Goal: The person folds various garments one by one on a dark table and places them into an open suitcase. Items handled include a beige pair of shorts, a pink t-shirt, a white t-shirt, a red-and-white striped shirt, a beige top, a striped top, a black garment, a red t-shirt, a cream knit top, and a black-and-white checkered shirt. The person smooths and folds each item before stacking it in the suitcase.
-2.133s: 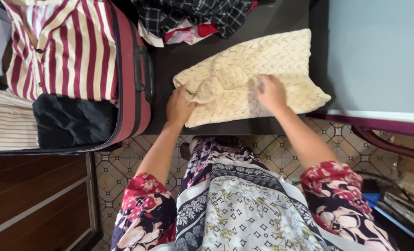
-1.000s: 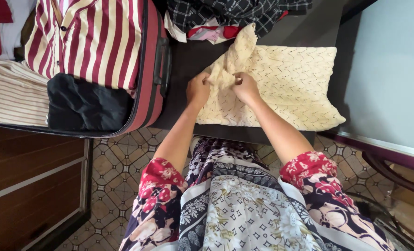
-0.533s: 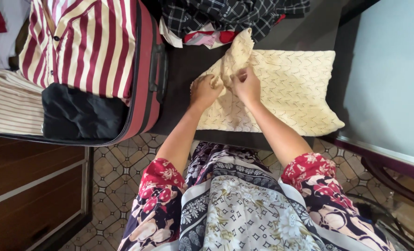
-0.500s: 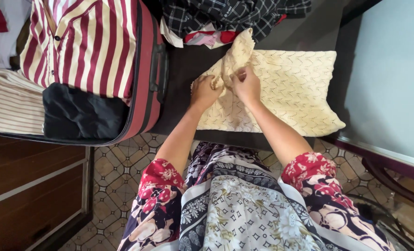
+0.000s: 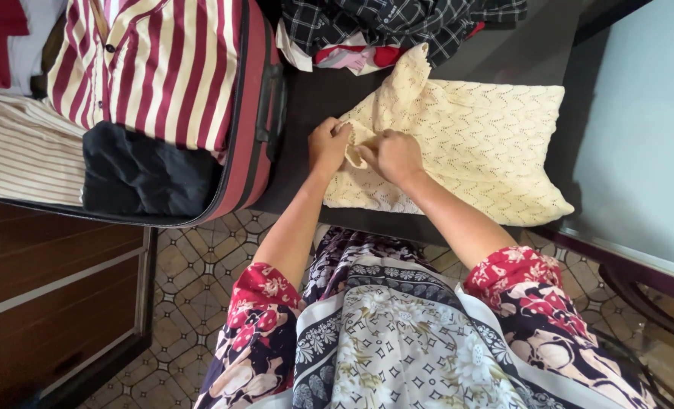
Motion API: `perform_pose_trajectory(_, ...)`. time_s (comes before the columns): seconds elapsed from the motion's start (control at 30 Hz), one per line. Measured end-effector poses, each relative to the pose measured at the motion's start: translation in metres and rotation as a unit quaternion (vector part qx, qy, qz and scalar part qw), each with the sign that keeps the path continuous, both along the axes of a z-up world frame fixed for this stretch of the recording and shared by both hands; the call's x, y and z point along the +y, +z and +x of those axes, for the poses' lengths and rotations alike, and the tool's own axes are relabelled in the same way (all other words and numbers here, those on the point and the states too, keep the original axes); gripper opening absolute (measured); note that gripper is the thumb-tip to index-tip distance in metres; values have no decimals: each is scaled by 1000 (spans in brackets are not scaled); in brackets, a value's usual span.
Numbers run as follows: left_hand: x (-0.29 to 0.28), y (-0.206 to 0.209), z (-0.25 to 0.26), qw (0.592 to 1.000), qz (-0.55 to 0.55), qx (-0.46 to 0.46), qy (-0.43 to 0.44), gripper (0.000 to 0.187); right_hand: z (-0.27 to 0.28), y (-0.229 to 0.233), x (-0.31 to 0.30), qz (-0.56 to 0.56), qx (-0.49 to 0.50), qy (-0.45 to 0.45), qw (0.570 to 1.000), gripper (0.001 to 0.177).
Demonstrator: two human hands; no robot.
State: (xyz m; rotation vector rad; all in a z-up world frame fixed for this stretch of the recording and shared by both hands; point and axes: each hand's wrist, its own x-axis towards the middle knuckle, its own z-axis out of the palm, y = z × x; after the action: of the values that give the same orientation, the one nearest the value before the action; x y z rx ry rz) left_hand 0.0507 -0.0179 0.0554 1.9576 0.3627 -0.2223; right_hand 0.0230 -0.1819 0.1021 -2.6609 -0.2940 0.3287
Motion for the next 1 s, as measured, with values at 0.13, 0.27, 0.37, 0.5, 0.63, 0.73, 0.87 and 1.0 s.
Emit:
perform_pose_trajectory(0.13, 0, -7, -1, 999, 20, 10, -31, 28, 2, -13, 4, -109, 49, -21, 993, 31)
perform_pose_trajectory(0.27, 7, -34, -3, 998, 13, -55, -41, 17, -6, -50, -9, -41, -31, -88, 995, 18)
perform_pose_trajectory(0.37, 21, -54, -14, 995, -18, -71, -74, 21, -19, -56, -25, 70, -94, -68, 991, 23)
perform_pose_trajectory(0.5, 43, -53, -40, 955, 69, -119, -261, 17, -40, -34, -38, 77, -91, 89, 989, 26)
perform_pose_trajectory(0.63, 31, -23, -41, 950, 177, -3, -258, 26, -27, -26, -38, 58, 78, -39, 995, 22)
perform_pose_trajectory(0.73, -2, -8, -19, 958, 194, -46, -206, 28, 4, -42, -41, 196, 30, -186, 962, 22)
perform_pose_trajectory(0.87, -47, 3, 15, 974, 47, -143, -170, 78, 32, -47, -37, 389, 35, -219, 894, 38)
perform_pose_trajectory(1.0, -60, -3, 52, 982, 32, -157, -100, 49, 27, -43, -44, 416, 16, -123, 901, 36)
